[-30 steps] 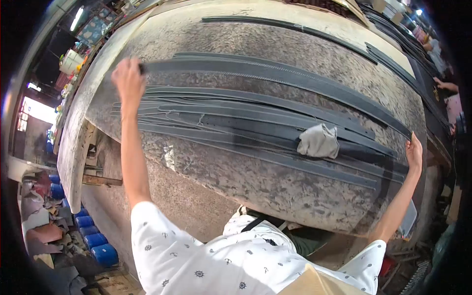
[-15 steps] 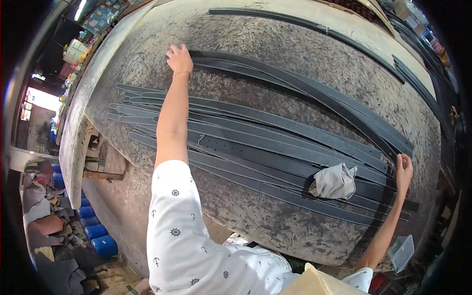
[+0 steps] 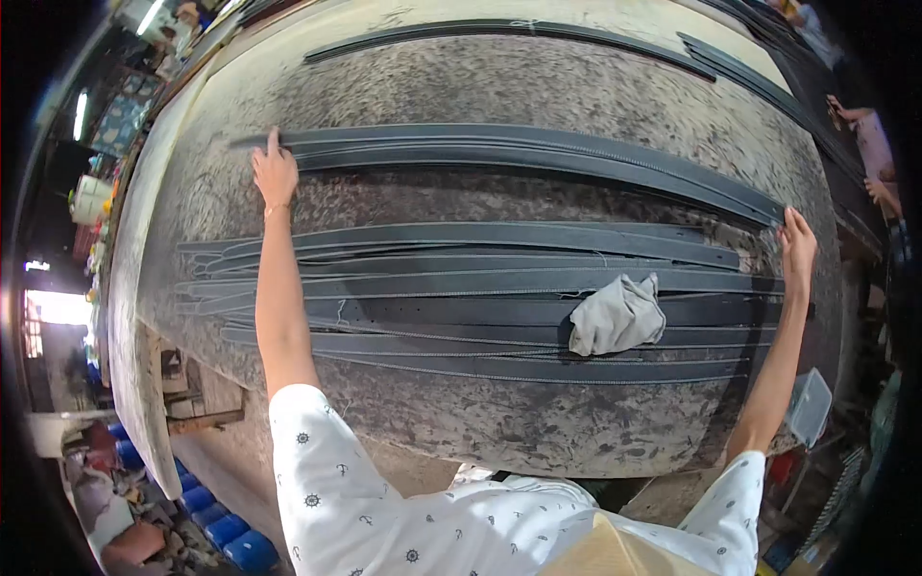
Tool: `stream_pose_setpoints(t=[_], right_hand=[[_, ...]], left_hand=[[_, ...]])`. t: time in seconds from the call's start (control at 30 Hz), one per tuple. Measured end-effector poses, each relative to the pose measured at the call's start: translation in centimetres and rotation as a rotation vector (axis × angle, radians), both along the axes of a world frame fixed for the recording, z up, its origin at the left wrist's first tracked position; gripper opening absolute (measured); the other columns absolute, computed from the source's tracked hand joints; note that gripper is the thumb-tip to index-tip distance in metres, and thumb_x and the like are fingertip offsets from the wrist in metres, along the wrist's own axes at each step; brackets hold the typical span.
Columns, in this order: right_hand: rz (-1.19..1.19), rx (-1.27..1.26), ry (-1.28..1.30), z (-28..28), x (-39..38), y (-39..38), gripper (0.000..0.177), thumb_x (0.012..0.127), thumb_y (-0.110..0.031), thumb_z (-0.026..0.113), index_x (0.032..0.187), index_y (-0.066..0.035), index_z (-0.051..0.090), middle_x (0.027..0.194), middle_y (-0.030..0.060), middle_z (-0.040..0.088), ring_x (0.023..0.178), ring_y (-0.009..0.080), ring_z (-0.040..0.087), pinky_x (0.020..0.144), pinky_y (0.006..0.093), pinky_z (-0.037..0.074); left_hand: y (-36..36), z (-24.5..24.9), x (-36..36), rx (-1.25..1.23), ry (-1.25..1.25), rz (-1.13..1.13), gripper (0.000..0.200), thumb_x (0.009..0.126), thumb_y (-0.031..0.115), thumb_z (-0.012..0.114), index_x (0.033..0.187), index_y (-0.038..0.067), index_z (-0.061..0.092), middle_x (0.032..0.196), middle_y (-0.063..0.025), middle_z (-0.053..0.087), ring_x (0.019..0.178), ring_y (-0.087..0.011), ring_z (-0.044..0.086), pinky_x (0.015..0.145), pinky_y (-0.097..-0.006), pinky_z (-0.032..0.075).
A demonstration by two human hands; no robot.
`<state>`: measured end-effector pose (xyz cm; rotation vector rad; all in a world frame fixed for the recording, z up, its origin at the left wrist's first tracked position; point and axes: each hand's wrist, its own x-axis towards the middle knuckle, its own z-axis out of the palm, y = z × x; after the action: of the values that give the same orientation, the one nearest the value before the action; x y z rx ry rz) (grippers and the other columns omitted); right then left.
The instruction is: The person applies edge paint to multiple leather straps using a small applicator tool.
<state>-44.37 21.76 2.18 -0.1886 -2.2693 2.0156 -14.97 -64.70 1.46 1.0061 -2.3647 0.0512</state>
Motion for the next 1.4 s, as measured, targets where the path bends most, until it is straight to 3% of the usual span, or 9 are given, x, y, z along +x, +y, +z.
stream_pose_setpoints(t=[0.1, 0.37, 0.53, 0.73, 0.8, 0.83, 0.93, 1.1, 1.4], right_hand=[[0.062, 0.201, -0.076, -4.0, -4.2, 2.8, 0.041, 0.096, -0.022, 0.073, 0.126, 0.005, 0.066, 0.090, 0.0001, 0.067, 0.071, 0.0071, 0.056, 0.062, 0.0222, 0.047], [-0.001, 0.406, -0.083, -4.7, -4.4, 2.4, 0.042, 0.094, -0.028, 0.075, 0.127, -0.003, 0.070, 0.103, 0.0038, 0.072, 0.076, 0.0095, 0.060, 0.069, 0.0274, 0.050], [-0.110, 0.477, 0.023, -4.2, -5.1, 1.4, 0.045, 0.090, -0.033, 0.078, 0.124, -0.004, 0.072, 0.113, 0.0082, 0.075, 0.103, 0.0181, 0.069, 0.085, 0.0309, 0.050], [-0.024, 0.488, 0.044, -5.7, -7.6, 0.5, 0.046, 0.091, -0.035, 0.077, 0.119, 0.001, 0.072, 0.110, 0.0093, 0.075, 0.103, 0.0169, 0.068, 0.090, 0.0293, 0.049], [-0.007, 0.500, 0.036, -6.3, -8.4, 0.9, 0.046, 0.092, -0.035, 0.076, 0.119, 0.001, 0.072, 0.111, 0.0096, 0.075, 0.104, 0.0173, 0.068, 0.092, 0.0296, 0.049], [-0.019, 0.519, 0.043, -6.4, -8.3, 0.7, 0.046, 0.093, -0.035, 0.075, 0.121, 0.002, 0.072, 0.113, 0.0100, 0.074, 0.107, 0.0179, 0.067, 0.094, 0.0300, 0.048], [0.037, 0.473, 0.058, -6.7, -8.0, 0.2, 0.050, 0.097, -0.036, 0.070, 0.131, 0.001, 0.066, 0.128, 0.0123, 0.069, 0.119, 0.0214, 0.062, 0.101, 0.0306, 0.045], [0.157, 0.428, 0.057, -9.1, -10.9, 3.8, 0.050, 0.100, -0.035, 0.066, 0.137, -0.001, 0.062, 0.136, 0.0119, 0.064, 0.130, 0.0224, 0.057, 0.108, 0.0320, 0.041], [0.183, 0.310, 0.063, -9.6, -10.2, 2.8, 0.052, 0.100, -0.037, 0.066, 0.139, -0.002, 0.061, 0.144, 0.0129, 0.059, 0.138, 0.0239, 0.050, 0.116, 0.0348, 0.034]], left_hand=[[-2.5, -4.0, -0.1, 0.217, -0.228, -0.092, 0.047, 0.100, 0.030, 0.044, 0.147, 0.031, 0.050, 0.152, -0.0303, 0.039, 0.142, -0.0469, 0.036, 0.112, -0.0627, 0.034], [-3.6, -5.7, 0.3, 0.329, -0.110, 0.062, 0.055, 0.100, 0.041, 0.035, 0.152, 0.030, 0.045, 0.157, -0.0376, 0.026, 0.149, -0.0513, 0.018, 0.123, -0.0546, 0.016], [0.3, -2.8, -0.8, 0.324, -0.256, 0.233, 0.062, 0.100, 0.058, 0.033, 0.158, 0.035, 0.034, 0.164, -0.0252, 0.022, 0.153, -0.0437, 0.017, 0.118, -0.0649, 0.017], [2.2, -0.3, -3.0, 0.167, -0.501, 0.399, 0.061, 0.099, 0.064, 0.039, 0.150, 0.031, 0.047, 0.162, -0.0204, 0.030, 0.149, -0.0414, 0.025, 0.113, -0.0684, 0.023], [3.2, -0.7, -4.6, -0.059, -0.469, 0.238, 0.050, 0.100, 0.054, 0.045, 0.135, 0.024, 0.062, 0.151, -0.0216, 0.045, 0.144, -0.0433, 0.032, 0.109, -0.0686, 0.030], [4.1, 0.4, -5.8, -0.268, -0.749, -0.169, 0.043, 0.099, 0.046, 0.050, 0.122, 0.016, 0.070, 0.137, -0.0189, 0.059, 0.136, -0.0391, 0.044, 0.106, -0.0604, 0.040], [12.2, 2.1, -9.0, 0.390, -0.348, -0.762, 0.050, 0.099, 0.048, 0.056, 0.126, 0.008, 0.069, 0.132, -0.0141, 0.066, 0.124, -0.0328, 0.060, 0.103, -0.0408, 0.047], [16.2, 1.3, -12.3, 0.433, -0.377, -0.911, 0.048, 0.092, 0.041, 0.070, 0.117, 0.001, 0.072, 0.112, -0.0193, 0.074, 0.104, -0.0332, 0.070, 0.092, -0.0394, 0.054], [16.1, 2.2, -12.1, 0.466, -0.509, -0.870, 0.056, 0.090, 0.043, 0.073, 0.132, 0.006, 0.066, 0.123, -0.0196, 0.069, 0.115, -0.0361, 0.064, 0.099, -0.0454, 0.050]])
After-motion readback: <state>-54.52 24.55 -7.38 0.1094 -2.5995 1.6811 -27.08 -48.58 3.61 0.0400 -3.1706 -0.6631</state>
